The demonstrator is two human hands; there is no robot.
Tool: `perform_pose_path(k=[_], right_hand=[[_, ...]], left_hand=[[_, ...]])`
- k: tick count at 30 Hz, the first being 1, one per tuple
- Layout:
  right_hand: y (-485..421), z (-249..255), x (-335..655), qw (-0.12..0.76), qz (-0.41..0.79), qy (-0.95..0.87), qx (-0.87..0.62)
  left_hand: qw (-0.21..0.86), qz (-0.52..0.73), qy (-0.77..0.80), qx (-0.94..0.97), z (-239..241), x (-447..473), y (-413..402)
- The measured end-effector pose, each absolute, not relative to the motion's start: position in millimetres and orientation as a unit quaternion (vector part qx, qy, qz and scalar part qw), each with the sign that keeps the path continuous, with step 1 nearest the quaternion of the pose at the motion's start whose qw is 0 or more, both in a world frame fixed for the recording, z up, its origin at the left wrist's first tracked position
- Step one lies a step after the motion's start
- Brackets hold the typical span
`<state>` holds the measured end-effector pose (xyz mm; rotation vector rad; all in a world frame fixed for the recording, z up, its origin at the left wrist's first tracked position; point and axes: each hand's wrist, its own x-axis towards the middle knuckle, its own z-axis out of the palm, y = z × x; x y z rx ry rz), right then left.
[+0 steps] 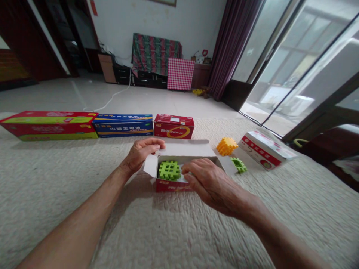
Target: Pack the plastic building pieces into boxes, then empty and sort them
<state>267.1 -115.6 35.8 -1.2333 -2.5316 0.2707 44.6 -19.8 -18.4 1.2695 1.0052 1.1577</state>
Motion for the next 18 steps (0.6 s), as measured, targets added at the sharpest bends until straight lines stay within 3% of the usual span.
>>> perform_pose_path(k=[7,12,18], right_hand=[[-89.3,50.9,375.7,0.237,-0.004,-0.794,-0.559],[-66.3,15.9,459.7,0.057,0.049,-0.756,-0.650],[-55.3,-7.7,452.5,0.001,0.093,-0.764,-0.638]], left_hand=[[0.535,0.489,0.453,0.519,-12.0,47.0,-23.7],[0.531,0.487,0.456,0.523,-11.1,46.8,-25.3],[0.526,0.478,0.457,0.535,-13.8,45.2,-23.6]])
